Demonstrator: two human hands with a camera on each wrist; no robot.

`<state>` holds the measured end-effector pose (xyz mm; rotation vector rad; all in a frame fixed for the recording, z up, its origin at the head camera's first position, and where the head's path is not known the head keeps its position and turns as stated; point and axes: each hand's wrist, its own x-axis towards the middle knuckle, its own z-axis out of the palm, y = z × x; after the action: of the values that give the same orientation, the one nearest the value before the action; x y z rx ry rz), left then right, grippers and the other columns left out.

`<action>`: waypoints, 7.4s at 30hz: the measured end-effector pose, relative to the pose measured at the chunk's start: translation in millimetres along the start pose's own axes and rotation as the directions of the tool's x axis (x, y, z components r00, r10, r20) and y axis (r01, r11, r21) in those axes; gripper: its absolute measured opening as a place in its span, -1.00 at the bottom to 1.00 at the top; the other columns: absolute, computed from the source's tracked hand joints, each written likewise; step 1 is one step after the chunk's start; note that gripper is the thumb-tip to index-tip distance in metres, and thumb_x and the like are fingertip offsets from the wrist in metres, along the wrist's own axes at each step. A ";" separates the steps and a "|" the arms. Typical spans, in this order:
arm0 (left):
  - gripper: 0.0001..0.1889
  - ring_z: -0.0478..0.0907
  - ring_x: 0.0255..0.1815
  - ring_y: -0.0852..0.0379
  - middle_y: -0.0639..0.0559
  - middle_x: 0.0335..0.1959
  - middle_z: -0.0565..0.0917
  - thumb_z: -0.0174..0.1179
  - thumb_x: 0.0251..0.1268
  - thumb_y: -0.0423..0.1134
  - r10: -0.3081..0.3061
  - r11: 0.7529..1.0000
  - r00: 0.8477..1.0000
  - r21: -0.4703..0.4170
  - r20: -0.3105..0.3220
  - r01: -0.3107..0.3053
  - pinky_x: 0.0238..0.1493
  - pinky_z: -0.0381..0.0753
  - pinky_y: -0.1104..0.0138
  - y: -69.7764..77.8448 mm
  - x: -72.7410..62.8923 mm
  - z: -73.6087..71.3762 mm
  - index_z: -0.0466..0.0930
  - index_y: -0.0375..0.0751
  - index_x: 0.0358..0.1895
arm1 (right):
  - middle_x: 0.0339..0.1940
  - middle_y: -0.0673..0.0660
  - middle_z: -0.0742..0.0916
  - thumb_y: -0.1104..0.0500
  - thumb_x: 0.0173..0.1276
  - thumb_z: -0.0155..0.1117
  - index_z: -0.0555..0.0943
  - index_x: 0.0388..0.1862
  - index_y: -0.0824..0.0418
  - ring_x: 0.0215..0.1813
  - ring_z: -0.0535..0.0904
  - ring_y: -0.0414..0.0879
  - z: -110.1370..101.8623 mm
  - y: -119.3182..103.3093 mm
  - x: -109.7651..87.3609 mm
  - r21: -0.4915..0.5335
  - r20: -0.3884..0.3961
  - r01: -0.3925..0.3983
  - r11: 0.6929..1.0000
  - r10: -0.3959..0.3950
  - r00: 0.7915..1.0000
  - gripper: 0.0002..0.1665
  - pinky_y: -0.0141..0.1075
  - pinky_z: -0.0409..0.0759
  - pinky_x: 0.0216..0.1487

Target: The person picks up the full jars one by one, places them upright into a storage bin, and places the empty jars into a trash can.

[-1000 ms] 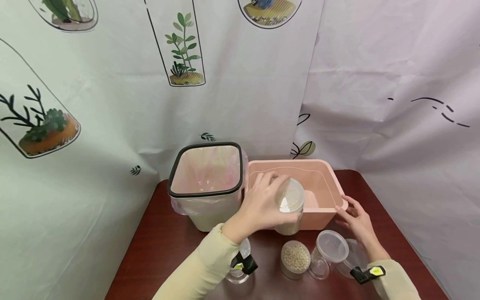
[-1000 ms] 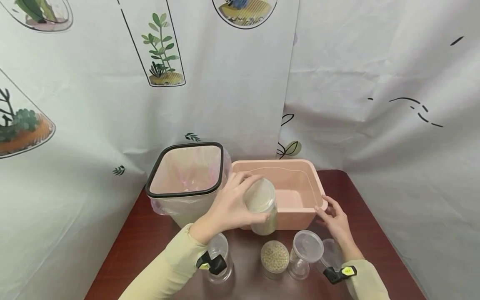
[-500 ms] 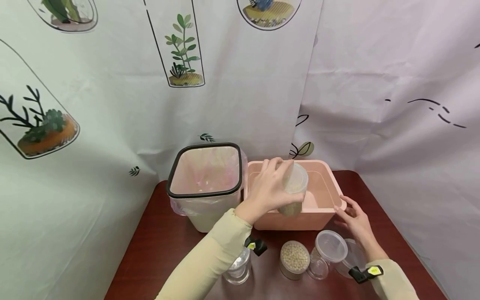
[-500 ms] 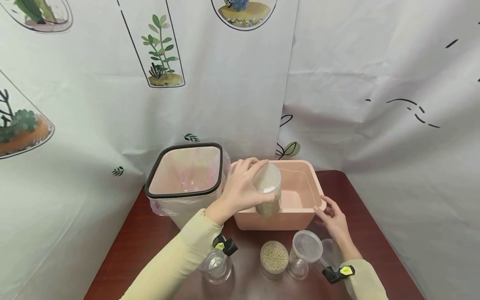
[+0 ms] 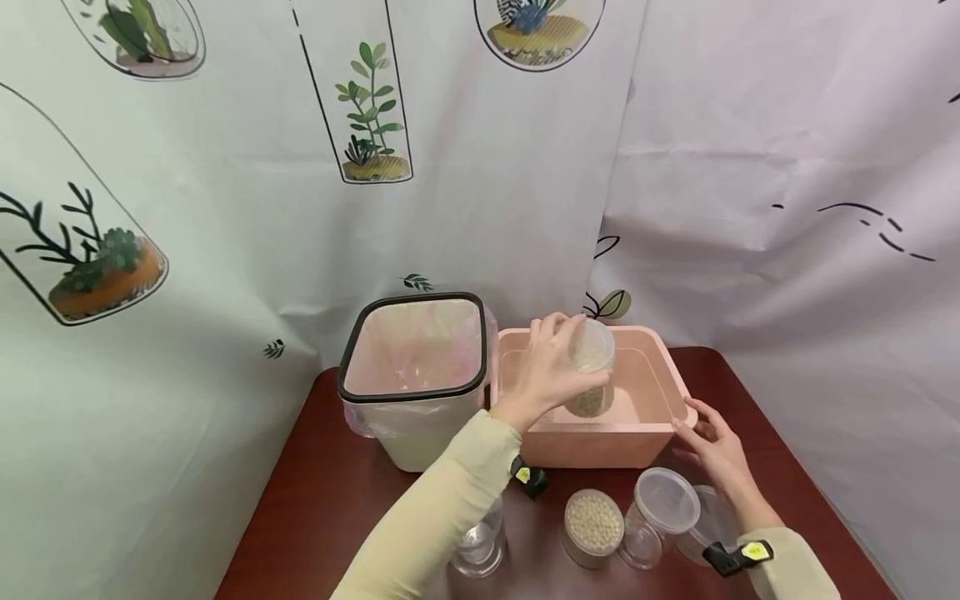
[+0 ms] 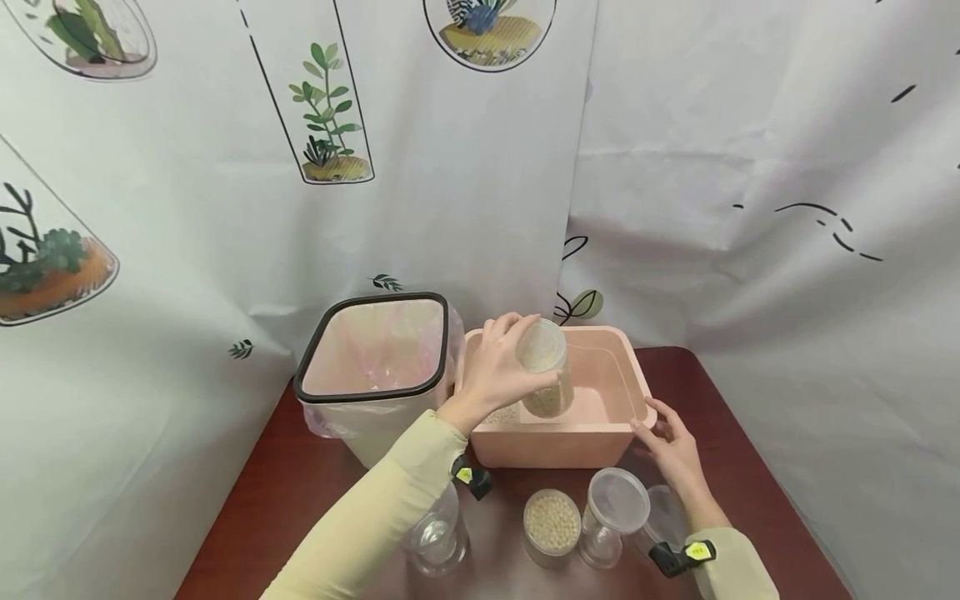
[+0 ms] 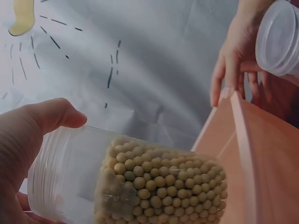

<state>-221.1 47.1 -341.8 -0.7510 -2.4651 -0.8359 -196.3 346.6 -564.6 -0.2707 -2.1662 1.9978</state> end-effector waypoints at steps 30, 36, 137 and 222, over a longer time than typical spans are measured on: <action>-0.17 0.31 0.03 0.02 -0.04 0.10 0.43 0.46 -0.27 0.08 -0.147 0.989 0.977 0.002 0.153 0.149 -0.23 0.48 0.33 -31.1 -16.0 76.1 0.40 -0.10 0.21 | -0.09 0.09 0.54 0.03 0.26 0.29 0.23 0.37 0.08 -0.19 0.61 -0.23 25.5 -81.7 -44.3 -0.005 0.017 -0.061 0.998 0.061 0.998 -0.25 -0.22 0.62 -0.21; -0.12 0.32 0.02 0.02 -0.06 0.08 0.43 0.49 -0.35 0.05 -0.177 0.984 0.964 0.018 0.196 0.177 -0.27 0.51 0.36 -36.0 -23.3 90.4 0.38 -0.13 0.20 | -0.05 0.18 0.53 0.02 0.24 0.31 0.30 0.34 -0.03 -0.19 0.61 -0.22 22.5 -74.6 -42.8 0.001 0.022 -0.028 1.000 0.028 0.999 -0.30 -0.24 0.62 -0.25; -0.29 0.26 0.20 -0.04 -0.16 0.18 0.34 0.37 -0.04 0.11 -0.178 0.934 0.951 -0.261 0.253 0.244 0.13 0.38 0.17 -8.5 -178.5 90.9 0.37 -0.17 0.17 | -0.07 0.01 0.52 -0.20 0.02 0.42 0.31 0.35 -0.10 -0.24 0.64 -0.25 6.1 -13.2 -13.2 0.120 0.029 0.009 0.993 -0.013 0.999 -0.10 -0.21 0.63 -0.31; -0.08 0.49 -0.06 0.24 0.13 -0.06 0.52 0.56 -0.40 -0.06 -0.196 0.841 0.955 -0.463 0.222 0.280 -0.01 0.48 0.29 -19.3 -163.9 73.1 0.26 -0.03 0.20 | 0.06 0.18 0.46 -0.17 0.03 0.42 0.31 0.36 -0.14 -0.20 0.62 -0.31 3.3 5.6 -3.7 0.095 -0.016 0.005 0.995 -0.004 1.000 -0.11 -0.24 0.63 -0.34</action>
<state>-124.1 24.2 -492.3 -0.7038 -2.5497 -1.5994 -193.6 342.9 -570.5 -0.2665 -2.0535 2.0819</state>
